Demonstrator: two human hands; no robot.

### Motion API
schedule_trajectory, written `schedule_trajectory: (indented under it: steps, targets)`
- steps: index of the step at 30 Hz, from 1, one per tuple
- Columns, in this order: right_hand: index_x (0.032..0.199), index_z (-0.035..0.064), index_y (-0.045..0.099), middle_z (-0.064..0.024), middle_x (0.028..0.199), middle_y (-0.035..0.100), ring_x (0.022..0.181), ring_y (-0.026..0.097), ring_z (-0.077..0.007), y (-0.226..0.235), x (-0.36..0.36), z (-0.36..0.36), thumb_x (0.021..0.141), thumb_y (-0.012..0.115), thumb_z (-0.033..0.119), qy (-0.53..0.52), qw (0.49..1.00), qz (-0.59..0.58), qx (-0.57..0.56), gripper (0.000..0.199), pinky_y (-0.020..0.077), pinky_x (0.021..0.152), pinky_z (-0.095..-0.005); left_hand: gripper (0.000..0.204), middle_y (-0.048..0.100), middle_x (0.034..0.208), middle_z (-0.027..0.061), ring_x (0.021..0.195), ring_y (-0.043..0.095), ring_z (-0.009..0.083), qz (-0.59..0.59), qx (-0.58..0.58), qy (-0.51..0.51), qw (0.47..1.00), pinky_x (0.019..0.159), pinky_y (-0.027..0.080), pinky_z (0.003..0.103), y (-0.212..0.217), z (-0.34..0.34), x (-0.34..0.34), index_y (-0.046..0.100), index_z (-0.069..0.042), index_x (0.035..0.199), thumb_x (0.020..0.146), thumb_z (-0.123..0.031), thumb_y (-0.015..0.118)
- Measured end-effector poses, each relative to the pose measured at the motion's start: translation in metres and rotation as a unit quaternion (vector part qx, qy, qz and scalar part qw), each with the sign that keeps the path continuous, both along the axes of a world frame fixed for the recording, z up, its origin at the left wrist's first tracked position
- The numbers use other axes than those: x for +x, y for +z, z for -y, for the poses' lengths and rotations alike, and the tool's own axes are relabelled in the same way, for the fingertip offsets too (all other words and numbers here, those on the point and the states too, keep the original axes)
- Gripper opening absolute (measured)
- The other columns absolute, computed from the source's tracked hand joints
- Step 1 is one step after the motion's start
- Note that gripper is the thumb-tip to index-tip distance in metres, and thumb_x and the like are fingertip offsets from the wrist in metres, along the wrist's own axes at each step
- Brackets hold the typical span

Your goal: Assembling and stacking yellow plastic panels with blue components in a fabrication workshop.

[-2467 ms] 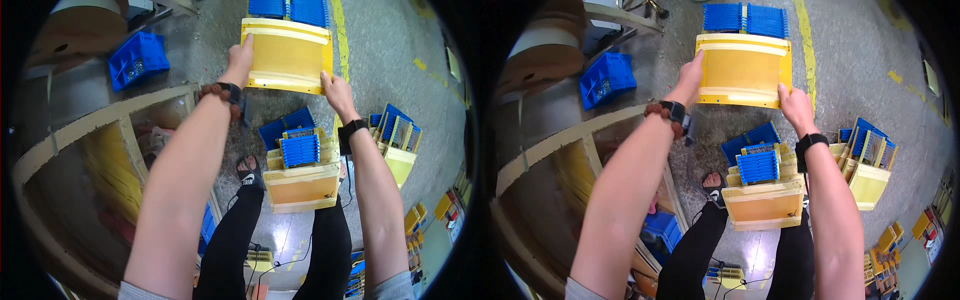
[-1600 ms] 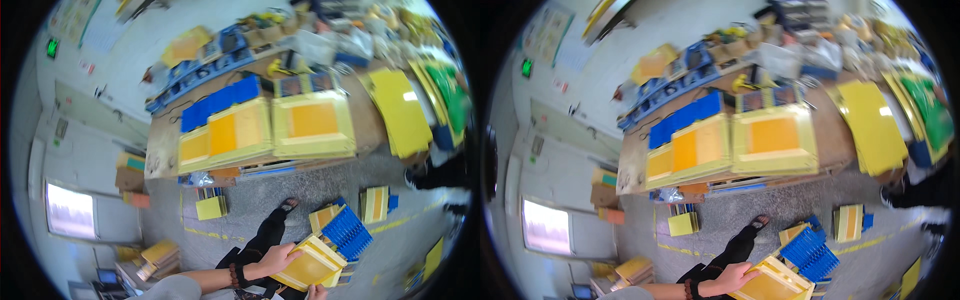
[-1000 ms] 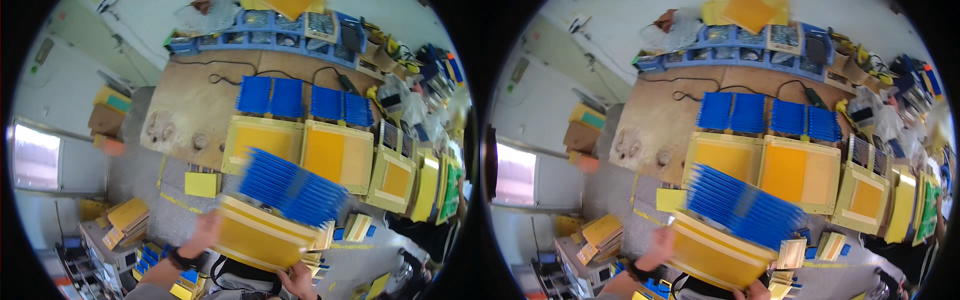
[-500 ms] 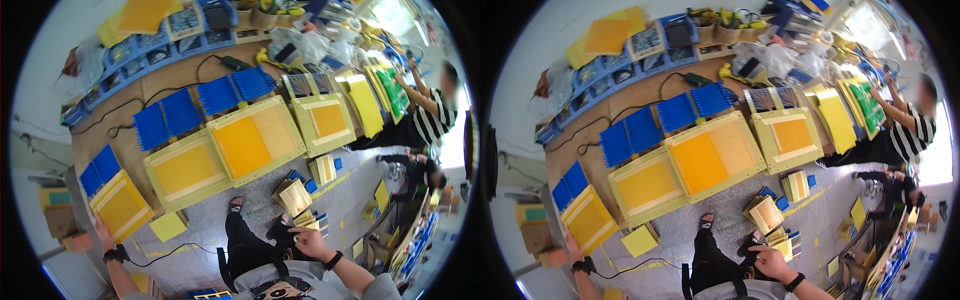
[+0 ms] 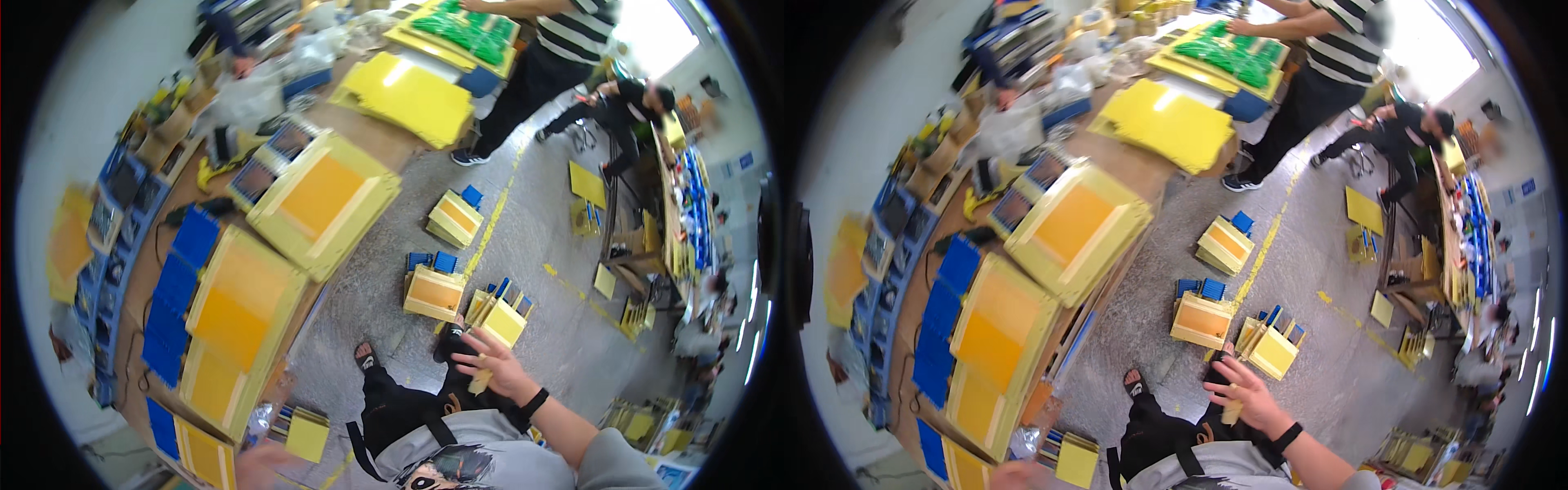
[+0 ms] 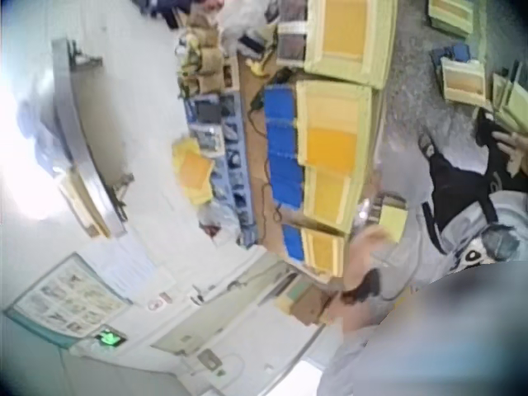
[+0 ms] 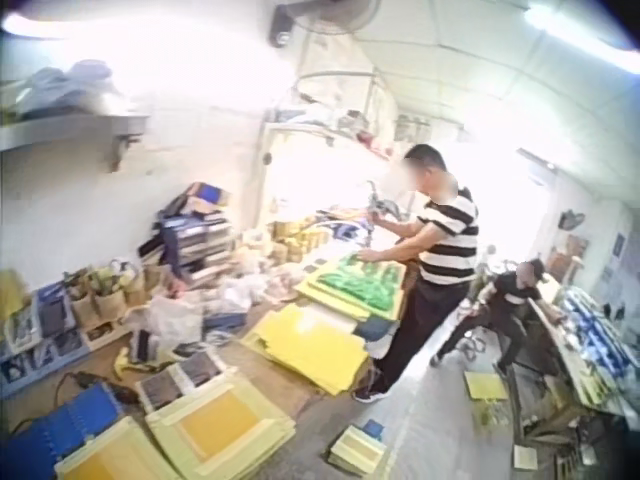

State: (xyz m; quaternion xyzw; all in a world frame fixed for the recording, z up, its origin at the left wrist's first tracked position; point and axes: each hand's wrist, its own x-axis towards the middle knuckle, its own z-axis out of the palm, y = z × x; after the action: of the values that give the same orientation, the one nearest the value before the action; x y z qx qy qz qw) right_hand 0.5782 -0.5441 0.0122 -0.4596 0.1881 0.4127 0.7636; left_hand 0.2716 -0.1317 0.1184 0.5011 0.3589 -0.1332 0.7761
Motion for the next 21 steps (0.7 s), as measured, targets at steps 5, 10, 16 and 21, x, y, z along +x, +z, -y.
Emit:
schedule_trajectory:
  steps: [5,10,16,21]
  targets:
    - [0.143,0.0049,0.045,-0.0163,0.15,0.043,0.134,0.048,-0.033,-0.019,0.04,-0.019,0.09,0.052,-0.001,0.059,0.967,0.247,0.002,0.053,0.0374,0.111,-0.0486,0.092,0.031,0.155,0.0178,0.143,0.031,0.0329,0.026,-0.515,0.01,0.856,0.118,0.024,0.05,-0.138,0.226,0.264,0.02,-0.001,0.152,0.095,-0.073,0.021]
    - [0.134,0.003,0.053,-0.018,0.145,0.048,0.139,0.037,-0.0405,-0.031,0.133,0.061,0.094,0.057,0.029,0.295,0.669,0.514,-0.449,0.048,0.0259,0.114,-0.0561,0.097,0.031,0.154,0.0209,0.142,0.032,0.0354,-0.069,-0.361,0.029,0.93,0.119,0.021,0.05,-0.153,0.332,0.424,0.023,0.004,0.15,0.093,-0.075,0.02]
    - [0.126,-0.0017,0.059,-0.0208,0.133,0.057,0.129,0.048,-0.0396,-0.104,0.204,0.116,0.087,0.063,0.036,0.138,0.768,0.473,-0.409,0.054,0.0312,0.111,-0.0545,0.106,0.035,0.152,0.0211,0.141,0.034,0.0355,-0.166,-0.426,0.009,0.889,0.118,0.022,0.048,-0.239,0.423,0.494,0.023,0.002,0.15,0.087,-0.083,0.026]
    - [0.104,0.001,0.071,-0.0147,0.092,0.071,0.084,0.07,-0.022,-0.256,0.243,0.16,0.089,0.063,0.012,0.058,0.915,0.253,-0.31,0.02,0.0546,0.074,-0.0327,0.106,0.033,0.154,0.0177,0.142,0.033,0.0331,-0.232,-0.533,-0.04,0.813,0.117,0.023,0.047,-0.321,0.413,0.565,0.021,0.0,0.152,0.086,-0.083,0.025]
